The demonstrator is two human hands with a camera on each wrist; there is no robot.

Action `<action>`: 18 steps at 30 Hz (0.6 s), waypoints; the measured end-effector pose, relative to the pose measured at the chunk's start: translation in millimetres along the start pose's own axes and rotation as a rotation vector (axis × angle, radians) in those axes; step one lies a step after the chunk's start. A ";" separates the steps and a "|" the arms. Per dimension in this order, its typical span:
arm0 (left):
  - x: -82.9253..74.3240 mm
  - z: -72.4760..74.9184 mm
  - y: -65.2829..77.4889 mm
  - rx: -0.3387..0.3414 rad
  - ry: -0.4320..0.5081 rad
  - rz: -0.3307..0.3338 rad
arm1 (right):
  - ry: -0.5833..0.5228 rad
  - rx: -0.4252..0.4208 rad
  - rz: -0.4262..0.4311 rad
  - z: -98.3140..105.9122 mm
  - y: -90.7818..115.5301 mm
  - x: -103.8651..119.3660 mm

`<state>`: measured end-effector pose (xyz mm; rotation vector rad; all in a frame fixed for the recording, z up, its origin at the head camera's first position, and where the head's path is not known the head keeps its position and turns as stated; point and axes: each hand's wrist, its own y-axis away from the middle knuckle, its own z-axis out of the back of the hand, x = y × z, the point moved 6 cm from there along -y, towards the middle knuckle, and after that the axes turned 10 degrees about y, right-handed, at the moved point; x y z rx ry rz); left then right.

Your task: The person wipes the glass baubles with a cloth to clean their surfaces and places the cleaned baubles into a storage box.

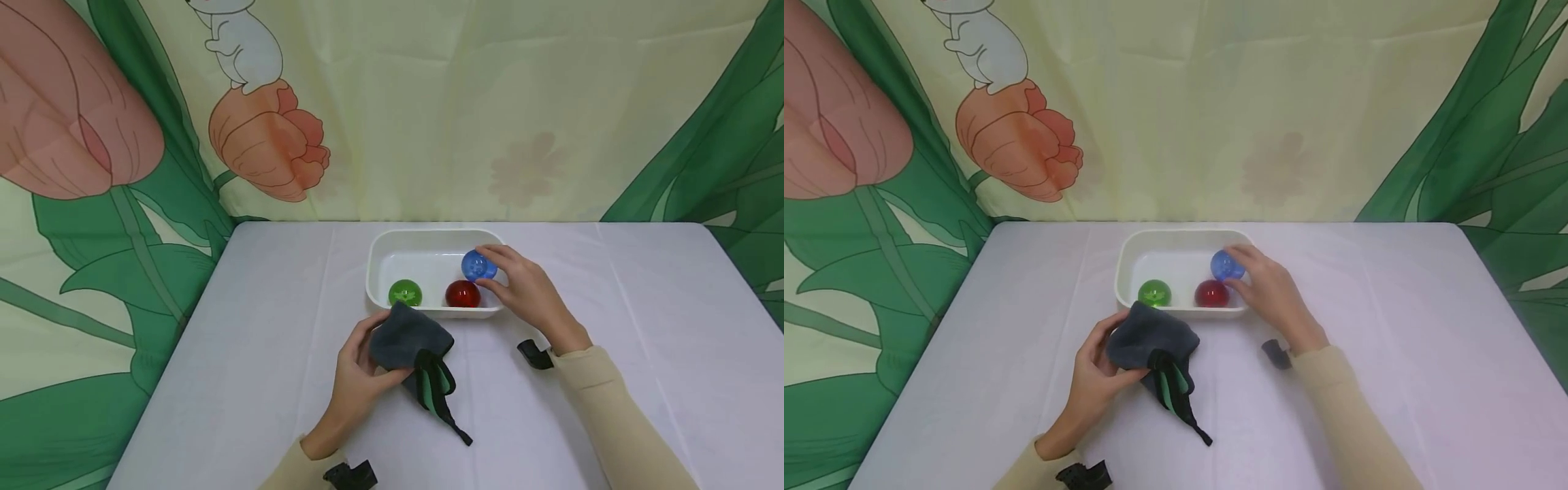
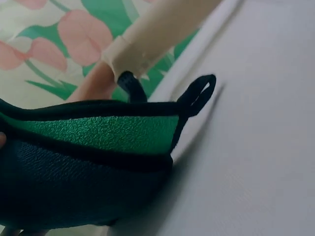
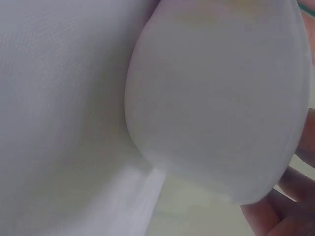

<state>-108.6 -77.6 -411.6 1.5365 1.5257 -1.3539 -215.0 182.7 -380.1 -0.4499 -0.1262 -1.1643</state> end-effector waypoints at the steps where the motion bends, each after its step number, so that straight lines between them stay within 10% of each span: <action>1: -0.9 0.9 1.4 0.014 -0.021 -0.010 | 0.017 0.004 0.008 -1.1 0.0 0.2; 18: 14.4 18.7 14.2 0.098 -0.092 0.205 | 0.173 0.124 0.067 -9.1 -9.0 9.7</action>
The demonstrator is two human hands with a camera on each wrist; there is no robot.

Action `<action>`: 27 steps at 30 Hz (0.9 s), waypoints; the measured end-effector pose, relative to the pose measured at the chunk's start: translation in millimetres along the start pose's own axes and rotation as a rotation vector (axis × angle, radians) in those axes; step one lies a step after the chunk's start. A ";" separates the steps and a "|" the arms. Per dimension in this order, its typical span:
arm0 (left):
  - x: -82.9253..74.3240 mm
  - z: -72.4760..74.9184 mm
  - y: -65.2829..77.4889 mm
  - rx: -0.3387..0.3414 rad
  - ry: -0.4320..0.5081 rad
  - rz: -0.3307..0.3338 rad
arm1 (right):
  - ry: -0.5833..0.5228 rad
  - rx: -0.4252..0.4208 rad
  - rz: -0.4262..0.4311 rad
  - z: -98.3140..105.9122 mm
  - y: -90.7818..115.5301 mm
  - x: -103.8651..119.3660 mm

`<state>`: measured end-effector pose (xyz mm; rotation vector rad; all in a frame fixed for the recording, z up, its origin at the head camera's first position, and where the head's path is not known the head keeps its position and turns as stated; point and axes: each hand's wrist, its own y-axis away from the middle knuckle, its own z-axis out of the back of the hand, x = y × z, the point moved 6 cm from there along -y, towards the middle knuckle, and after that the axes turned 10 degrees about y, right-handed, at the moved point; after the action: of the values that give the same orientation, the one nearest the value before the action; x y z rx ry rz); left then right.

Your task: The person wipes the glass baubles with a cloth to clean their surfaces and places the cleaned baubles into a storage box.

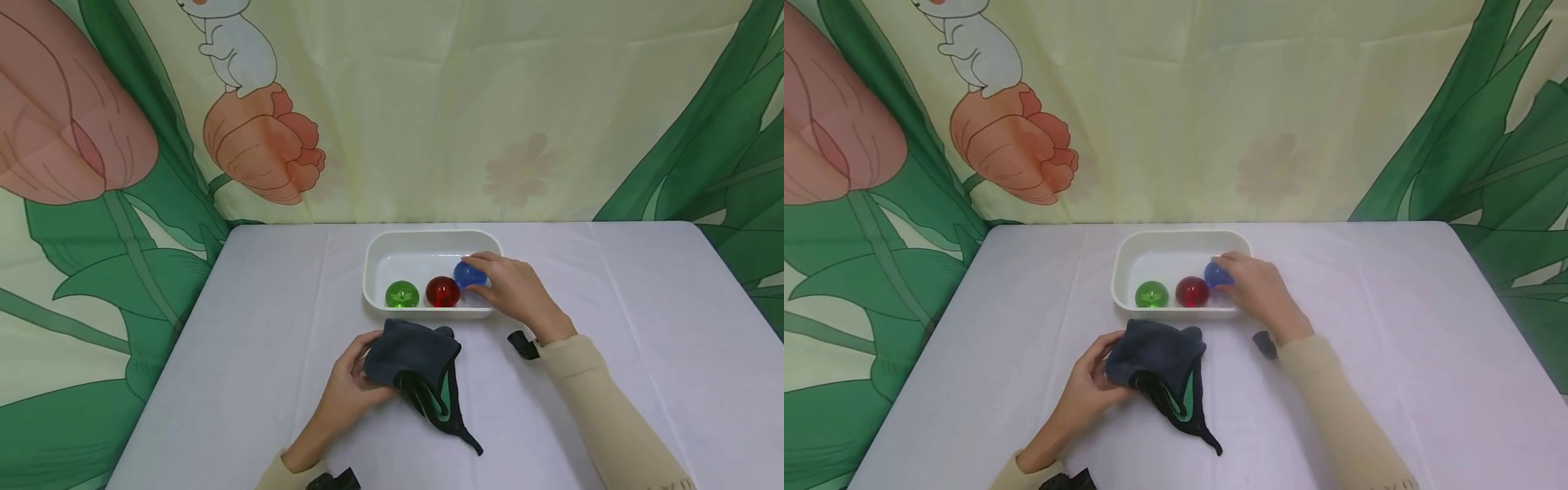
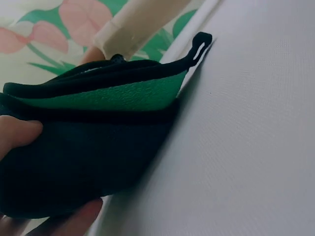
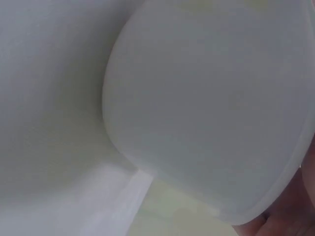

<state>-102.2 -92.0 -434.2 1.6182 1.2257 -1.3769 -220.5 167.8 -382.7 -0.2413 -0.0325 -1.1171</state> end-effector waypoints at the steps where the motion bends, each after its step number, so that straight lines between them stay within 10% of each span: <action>1: 1.8 0.1 0.3 0.011 0.011 0.019 | 0.003 0.013 0.002 -1.5 -0.9 0.1; 15: -12.3 15.6 -2.7 0.080 -0.175 0.123 | -0.047 0.194 -0.011 -3.2 -3.7 3.3; 27: -32.6 22.4 -9.4 0.038 -0.336 0.010 | -0.094 0.161 0.040 16.8 10.7 6.8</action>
<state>-118.6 -116.8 -406.6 1.3463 0.9958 -1.5967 -206.4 169.8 -367.3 -0.1501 -0.1997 -1.0572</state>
